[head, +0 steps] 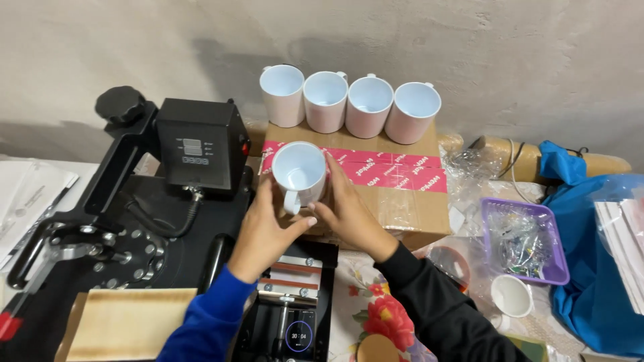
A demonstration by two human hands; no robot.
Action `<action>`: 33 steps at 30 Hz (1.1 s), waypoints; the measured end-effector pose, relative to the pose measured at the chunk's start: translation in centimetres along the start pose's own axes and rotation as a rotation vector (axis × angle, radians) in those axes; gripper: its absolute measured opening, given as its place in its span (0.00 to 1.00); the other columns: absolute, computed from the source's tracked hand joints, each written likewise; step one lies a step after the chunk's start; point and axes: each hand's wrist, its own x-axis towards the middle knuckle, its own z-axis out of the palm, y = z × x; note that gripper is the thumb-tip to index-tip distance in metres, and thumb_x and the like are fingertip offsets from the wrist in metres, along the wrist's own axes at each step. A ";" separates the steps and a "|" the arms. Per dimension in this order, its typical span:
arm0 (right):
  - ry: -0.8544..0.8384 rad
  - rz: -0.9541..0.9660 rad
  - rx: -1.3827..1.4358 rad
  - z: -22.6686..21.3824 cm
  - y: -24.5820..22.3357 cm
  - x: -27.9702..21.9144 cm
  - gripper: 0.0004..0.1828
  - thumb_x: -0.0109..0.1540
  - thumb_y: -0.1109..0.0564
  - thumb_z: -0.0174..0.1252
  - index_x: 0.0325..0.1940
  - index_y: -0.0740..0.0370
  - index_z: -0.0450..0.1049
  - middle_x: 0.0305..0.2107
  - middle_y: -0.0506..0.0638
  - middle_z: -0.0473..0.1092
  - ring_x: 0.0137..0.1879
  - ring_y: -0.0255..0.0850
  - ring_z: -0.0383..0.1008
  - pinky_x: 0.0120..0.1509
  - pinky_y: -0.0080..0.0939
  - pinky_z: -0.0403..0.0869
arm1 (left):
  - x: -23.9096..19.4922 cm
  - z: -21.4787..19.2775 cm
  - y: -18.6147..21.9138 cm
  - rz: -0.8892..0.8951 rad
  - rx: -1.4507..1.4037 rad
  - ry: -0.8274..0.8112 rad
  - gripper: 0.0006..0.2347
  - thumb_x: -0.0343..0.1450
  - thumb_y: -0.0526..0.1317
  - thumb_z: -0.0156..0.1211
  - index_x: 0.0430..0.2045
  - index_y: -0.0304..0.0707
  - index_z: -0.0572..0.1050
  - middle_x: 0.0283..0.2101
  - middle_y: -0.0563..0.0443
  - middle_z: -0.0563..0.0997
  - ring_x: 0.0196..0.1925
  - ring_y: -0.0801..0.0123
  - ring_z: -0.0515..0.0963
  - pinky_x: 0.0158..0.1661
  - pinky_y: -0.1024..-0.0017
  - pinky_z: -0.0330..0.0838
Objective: Organizing and arranging white ceramic mugs on a workspace, placing them in rows on a cardboard box and a side table.
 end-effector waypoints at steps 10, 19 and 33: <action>0.051 -0.001 0.129 4.1 0.0 4.4 0.47 0.66 0.60 0.54 0.77 0.76 0.31 0.71 0.79 0.40 0.78 0.69 0.39 0.80 0.62 0.45 | 9.6 -0.6 -8.9 0.305 -0.355 0.113 0.25 0.72 0.29 0.53 0.67 0.24 0.58 0.68 0.24 0.63 0.70 0.40 0.60 0.66 0.49 0.59; 0.069 0.095 0.234 5.7 1.1 7.3 0.52 0.65 0.60 0.56 0.78 0.67 0.25 0.73 0.74 0.32 0.79 0.67 0.34 0.81 0.61 0.41 | 15.6 -2.1 -11.7 0.101 -0.583 0.027 0.26 0.70 0.33 0.53 0.67 0.44 0.64 0.66 0.43 0.69 0.66 0.59 0.69 0.60 0.63 0.69; 0.093 0.203 0.051 6.3 3.5 8.3 0.44 0.66 0.55 0.54 0.77 0.74 0.38 0.70 0.76 0.47 0.77 0.68 0.42 0.80 0.63 0.44 | 17.0 -0.9 -11.9 0.039 -0.777 -0.023 0.38 0.54 0.26 0.51 0.66 0.39 0.63 0.56 0.44 0.73 0.60 0.58 0.70 0.61 0.65 0.64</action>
